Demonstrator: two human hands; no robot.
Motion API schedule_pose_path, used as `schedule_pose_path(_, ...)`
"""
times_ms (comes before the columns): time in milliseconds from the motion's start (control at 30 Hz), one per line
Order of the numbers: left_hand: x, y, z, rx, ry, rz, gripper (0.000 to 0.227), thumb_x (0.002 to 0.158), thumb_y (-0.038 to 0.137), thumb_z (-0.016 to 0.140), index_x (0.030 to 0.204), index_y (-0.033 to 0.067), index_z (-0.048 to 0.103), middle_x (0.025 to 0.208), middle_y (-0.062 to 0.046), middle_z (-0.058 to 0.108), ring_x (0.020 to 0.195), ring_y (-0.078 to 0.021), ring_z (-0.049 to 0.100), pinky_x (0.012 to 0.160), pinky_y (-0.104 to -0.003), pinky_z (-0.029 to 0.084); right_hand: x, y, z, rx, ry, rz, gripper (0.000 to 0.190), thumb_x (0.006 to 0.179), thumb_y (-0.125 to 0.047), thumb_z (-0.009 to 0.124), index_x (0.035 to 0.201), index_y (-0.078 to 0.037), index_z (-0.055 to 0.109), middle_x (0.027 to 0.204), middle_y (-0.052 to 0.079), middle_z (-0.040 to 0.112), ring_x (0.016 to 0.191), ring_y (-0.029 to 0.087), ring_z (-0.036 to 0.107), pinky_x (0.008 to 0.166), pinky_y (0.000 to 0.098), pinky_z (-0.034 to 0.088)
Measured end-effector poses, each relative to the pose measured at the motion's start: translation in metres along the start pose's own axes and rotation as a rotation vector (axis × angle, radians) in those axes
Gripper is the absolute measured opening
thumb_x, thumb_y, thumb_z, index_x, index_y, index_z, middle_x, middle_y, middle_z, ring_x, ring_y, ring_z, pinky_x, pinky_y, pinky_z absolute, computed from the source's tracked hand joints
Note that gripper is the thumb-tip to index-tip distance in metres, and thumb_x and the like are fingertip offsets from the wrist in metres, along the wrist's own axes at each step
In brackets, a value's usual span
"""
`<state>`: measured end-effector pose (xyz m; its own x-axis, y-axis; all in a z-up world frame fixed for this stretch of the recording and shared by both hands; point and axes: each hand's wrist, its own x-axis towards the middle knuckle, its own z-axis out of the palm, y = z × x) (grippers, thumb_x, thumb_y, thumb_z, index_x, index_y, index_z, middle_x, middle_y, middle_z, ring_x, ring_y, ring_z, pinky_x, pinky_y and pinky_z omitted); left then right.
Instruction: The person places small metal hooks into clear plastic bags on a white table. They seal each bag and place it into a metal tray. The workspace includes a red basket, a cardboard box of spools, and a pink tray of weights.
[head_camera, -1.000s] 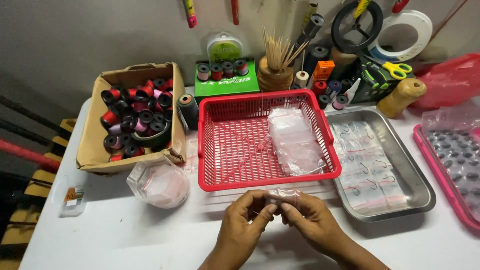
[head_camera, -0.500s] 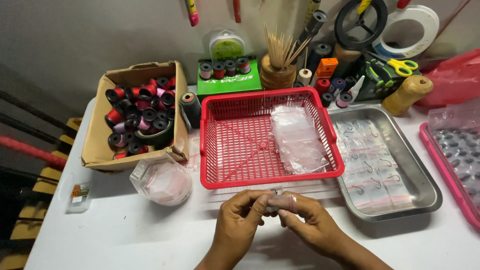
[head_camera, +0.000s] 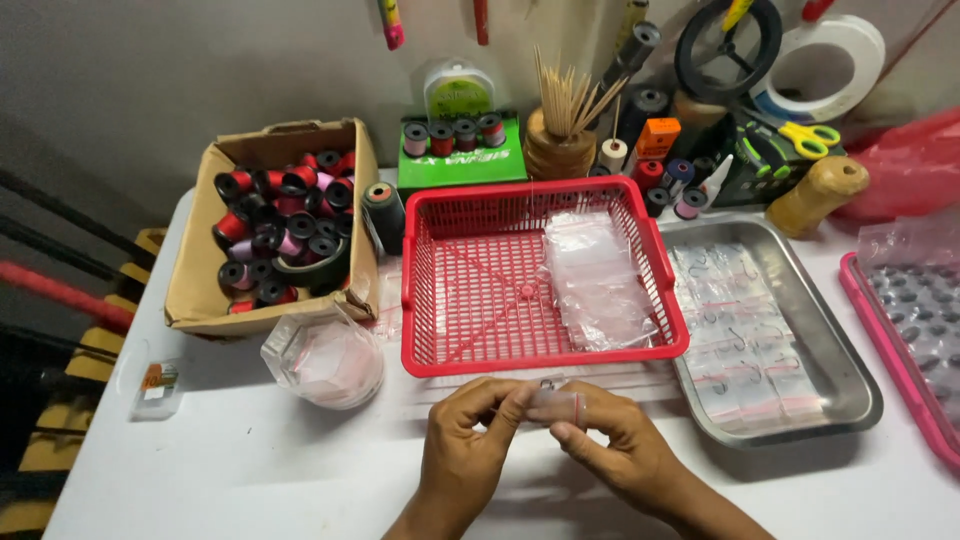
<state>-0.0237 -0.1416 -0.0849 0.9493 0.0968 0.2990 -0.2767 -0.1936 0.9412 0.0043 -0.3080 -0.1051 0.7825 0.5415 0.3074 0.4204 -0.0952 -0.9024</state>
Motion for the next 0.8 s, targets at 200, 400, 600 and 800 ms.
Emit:
schedule_pose_path(200, 0.000, -0.001, -0.002, 0.032, 0.043, 0.018, 0.017, 0.082, 0.019, 0.058, 0.081, 0.0077, 0.070, 0.070, -0.001, 0.066, 0.063, -0.0103, 0.060, 0.056, -0.023, 0.047, -0.001, 0.001, 0.001, 0.089, 0.089, 0.042, 0.023, 0.081, -0.013, 0.059, 0.100, -0.009, 0.070, 0.074, 0.003, 0.057, 0.065, 0.012, 0.051, 0.059, 0.0234, 0.041)
schedule_pose_path(400, -0.002, -0.008, -0.003, 0.044, 0.071, 0.011, 0.021, 0.081, 0.024, 0.058, 0.087, 0.0068, 0.070, 0.079, -0.004, 0.069, 0.067, -0.0114, 0.064, 0.058, -0.023, 0.051, 0.000, -0.004, -0.002, 0.013, 0.076, 0.025, 0.024, 0.085, -0.019, 0.052, 0.098, -0.008, 0.069, 0.067, 0.003, 0.056, 0.058, 0.012, 0.052, 0.056, 0.0240, 0.043)
schedule_pose_path(600, -0.003, -0.011, -0.006, 0.292, 0.100, 0.287, 0.031, 0.085, 0.015, 0.053, 0.114, 0.0066, 0.053, 0.102, -0.011, 0.058, 0.082, -0.0180, 0.062, 0.066, -0.027, 0.053, -0.001, -0.003, -0.002, 0.099, 0.136, 0.142, 0.023, 0.082, -0.017, 0.056, 0.095, -0.008, 0.072, 0.072, 0.004, 0.060, 0.057, 0.012, 0.053, 0.052, 0.0235, 0.045)
schedule_pose_path(800, -0.005, -0.018, -0.002, 0.719, -0.150, 0.633, 0.063, 0.073, 0.025, 0.060, 0.128, 0.0049, 0.039, 0.127, -0.011, 0.049, 0.117, -0.0261, 0.046, 0.096, -0.046, 0.033, 0.003, -0.002, 0.004, 0.109, 0.080, 0.032, 0.016, 0.081, -0.012, 0.059, 0.090, -0.004, 0.069, 0.089, 0.007, 0.066, 0.085, 0.016, 0.063, 0.077, 0.0266, 0.048)
